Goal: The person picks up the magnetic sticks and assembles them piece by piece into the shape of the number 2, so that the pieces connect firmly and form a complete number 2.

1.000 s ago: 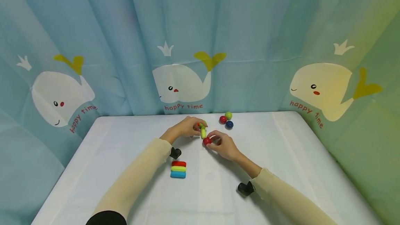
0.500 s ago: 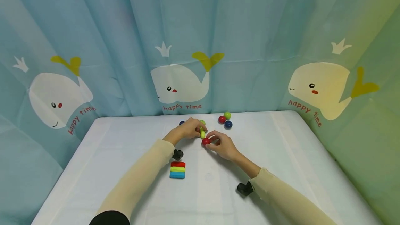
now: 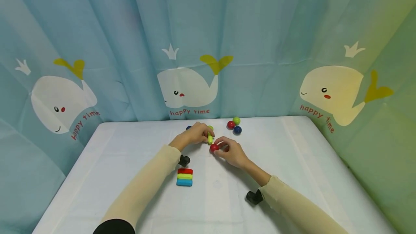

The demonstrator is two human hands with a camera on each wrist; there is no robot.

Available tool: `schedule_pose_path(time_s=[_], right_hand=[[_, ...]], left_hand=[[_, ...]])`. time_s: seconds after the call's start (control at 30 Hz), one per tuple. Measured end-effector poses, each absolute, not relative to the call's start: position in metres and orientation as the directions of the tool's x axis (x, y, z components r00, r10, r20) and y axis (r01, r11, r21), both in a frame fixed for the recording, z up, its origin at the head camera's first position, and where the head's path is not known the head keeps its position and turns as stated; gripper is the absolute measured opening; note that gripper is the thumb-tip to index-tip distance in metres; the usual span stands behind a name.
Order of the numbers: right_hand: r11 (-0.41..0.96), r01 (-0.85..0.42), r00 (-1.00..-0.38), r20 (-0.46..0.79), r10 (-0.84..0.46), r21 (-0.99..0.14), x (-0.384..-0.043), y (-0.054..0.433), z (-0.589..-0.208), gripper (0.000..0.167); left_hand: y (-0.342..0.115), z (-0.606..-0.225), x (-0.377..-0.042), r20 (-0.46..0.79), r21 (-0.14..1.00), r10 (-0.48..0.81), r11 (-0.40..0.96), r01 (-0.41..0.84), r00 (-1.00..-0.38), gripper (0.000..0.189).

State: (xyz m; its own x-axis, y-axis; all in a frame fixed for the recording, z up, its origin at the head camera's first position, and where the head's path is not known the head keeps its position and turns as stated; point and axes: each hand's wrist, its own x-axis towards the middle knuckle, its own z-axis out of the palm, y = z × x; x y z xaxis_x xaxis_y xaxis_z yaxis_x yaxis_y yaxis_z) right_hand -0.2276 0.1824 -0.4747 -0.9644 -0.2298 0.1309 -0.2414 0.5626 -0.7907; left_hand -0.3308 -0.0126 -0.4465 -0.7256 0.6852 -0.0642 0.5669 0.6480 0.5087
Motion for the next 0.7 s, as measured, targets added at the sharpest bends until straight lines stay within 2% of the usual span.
schedule_pose_path(time_s=[0.7], right_hand=[[0.563, -0.243, -0.965, 0.140, -0.222, -0.790, -0.2277, 0.1807, -0.4770, 0.025]], left_hand=[[-0.0224, -0.4441, -0.3316, -0.085, 0.583, 0.683, 0.624, 0.520, -0.725, 0.029]])
